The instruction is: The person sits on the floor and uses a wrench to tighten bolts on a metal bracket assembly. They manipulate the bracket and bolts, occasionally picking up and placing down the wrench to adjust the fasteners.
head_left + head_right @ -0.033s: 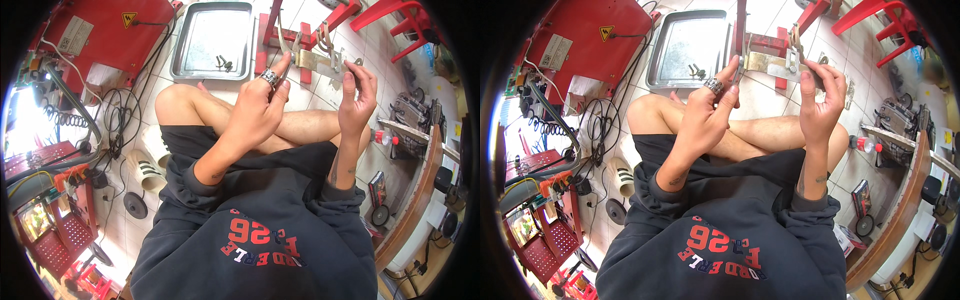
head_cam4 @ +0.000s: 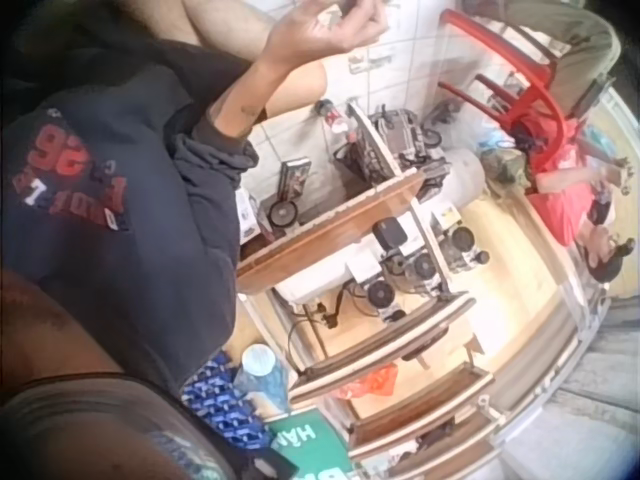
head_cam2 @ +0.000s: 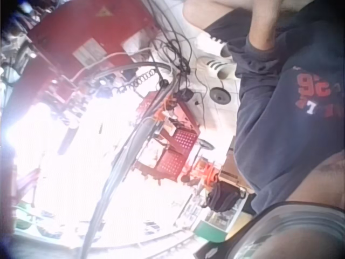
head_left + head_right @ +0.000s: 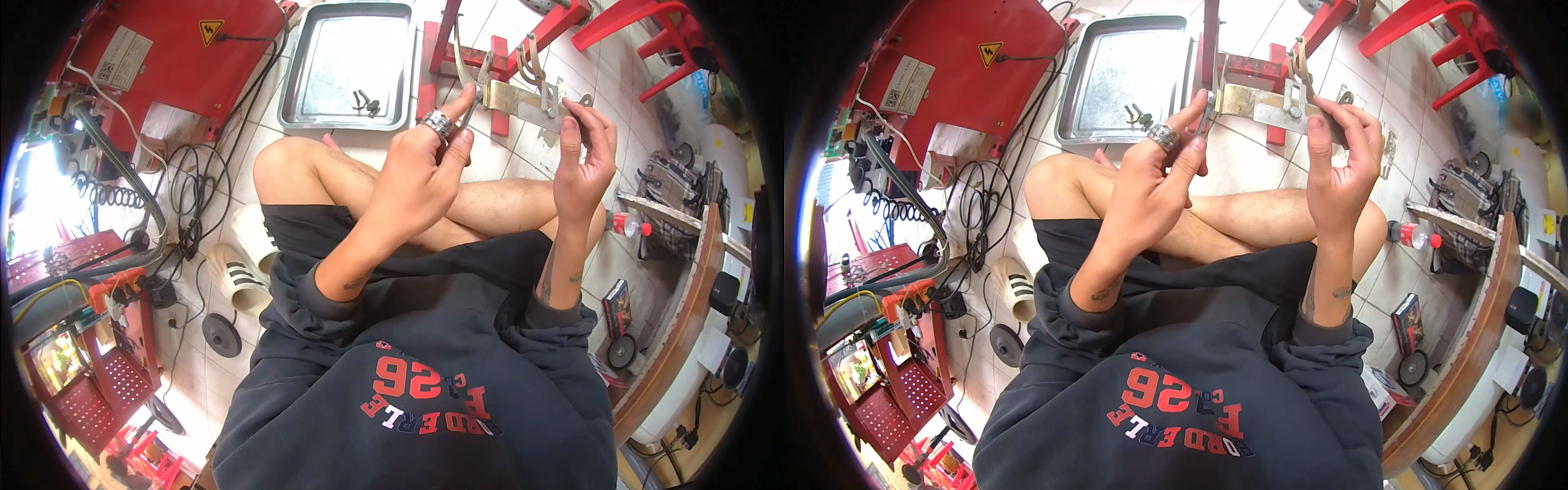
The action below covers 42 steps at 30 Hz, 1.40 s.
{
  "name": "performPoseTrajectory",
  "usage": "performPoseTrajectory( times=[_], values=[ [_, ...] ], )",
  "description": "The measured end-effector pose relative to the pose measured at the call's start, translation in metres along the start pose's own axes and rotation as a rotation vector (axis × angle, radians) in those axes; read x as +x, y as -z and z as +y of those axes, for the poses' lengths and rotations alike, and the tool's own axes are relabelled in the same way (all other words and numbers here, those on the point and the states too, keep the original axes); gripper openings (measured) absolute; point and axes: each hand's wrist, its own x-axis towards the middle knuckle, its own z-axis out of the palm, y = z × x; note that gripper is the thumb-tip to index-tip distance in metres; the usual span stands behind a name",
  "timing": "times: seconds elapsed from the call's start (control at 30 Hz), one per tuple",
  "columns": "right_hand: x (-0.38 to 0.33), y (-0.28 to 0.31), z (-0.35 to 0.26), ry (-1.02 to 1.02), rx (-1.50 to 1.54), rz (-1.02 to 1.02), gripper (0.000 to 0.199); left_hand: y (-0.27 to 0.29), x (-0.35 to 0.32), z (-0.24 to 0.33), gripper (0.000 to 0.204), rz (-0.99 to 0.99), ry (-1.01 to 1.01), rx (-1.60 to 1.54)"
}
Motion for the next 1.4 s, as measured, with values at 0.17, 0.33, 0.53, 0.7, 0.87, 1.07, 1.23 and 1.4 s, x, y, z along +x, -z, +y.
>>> performPoseTrajectory(
  times=[0.17, 0.33, 0.53, 0.7, 0.87, 1.07, 1.23, 1.4],
  values=[
    [0.006, 0.005, -0.005, 0.035, -0.074, -0.056, 0.019, 0.009, 0.007, -0.016, 0.053, -0.111, -0.105, -0.042],
    [0.006, 0.002, -0.005, 0.083, -0.128, -0.037, 0.017, 0.021, 0.009, -0.016, 0.060, -0.239, -0.042, -0.090],
    [0.010, 0.003, -0.014, 0.088, -0.224, -0.066, 0.014, 0.025, 0.013, -0.027, 0.064, -0.344, -0.010, -0.182],
    [0.014, -0.008, -0.005, 0.094, -0.054, -0.058, 0.015, 0.005, 0.020, -0.067, 0.064, -0.114, -0.394, 0.082],
    [0.015, -0.009, 0.001, 0.139, -0.034, -0.029, 0.015, 0.006, 0.046, -0.088, 0.052, 0.171, -0.690, 0.374],
    [0.014, -0.008, 0.006, 0.139, -0.030, -0.039, 0.014, 0.024, 0.079, -0.075, 0.046, 0.032, -0.790, 0.203],
    [0.013, -0.008, 0.012, 0.176, 0.001, -0.020, 0.015, 0.025, 0.084, -0.064, 0.051, 0.073, -0.826, 0.488],
    [0.013, -0.007, 0.010, 0.180, 0.015, -0.037, 0.017, 0.035, 0.095, -0.051, 0.047, -0.027, -0.846, 0.506]
  ],
)
